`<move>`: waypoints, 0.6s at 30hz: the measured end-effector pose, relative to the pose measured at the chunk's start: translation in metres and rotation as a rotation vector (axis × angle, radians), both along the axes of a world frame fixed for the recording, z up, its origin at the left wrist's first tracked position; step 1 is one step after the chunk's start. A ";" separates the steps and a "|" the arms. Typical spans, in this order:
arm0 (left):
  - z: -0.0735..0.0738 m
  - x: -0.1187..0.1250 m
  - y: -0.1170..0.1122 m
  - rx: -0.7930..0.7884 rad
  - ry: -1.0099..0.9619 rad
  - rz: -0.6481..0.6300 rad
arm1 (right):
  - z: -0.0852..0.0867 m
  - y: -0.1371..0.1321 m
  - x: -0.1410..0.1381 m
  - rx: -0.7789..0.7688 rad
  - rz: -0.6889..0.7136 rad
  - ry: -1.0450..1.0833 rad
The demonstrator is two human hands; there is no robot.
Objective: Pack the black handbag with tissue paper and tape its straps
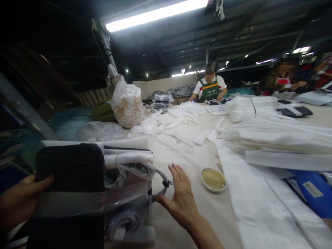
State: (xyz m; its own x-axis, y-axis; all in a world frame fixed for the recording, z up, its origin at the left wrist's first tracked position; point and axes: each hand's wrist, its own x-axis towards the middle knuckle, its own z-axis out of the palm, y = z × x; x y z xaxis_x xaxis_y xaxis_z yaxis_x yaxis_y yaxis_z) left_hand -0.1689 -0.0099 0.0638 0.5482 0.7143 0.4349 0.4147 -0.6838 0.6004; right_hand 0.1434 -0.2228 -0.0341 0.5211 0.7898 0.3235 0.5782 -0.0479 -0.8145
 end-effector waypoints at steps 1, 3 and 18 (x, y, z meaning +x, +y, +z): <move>0.005 0.010 -0.004 -0.316 -0.058 -0.001 | 0.004 0.000 0.001 -0.043 0.057 0.073; 0.005 0.031 -0.007 -0.780 -0.150 -0.001 | 0.008 -0.001 0.001 -0.160 0.252 0.313; -0.079 0.144 -0.030 -0.329 0.596 -0.180 | -0.050 -0.044 -0.059 -0.289 0.124 1.204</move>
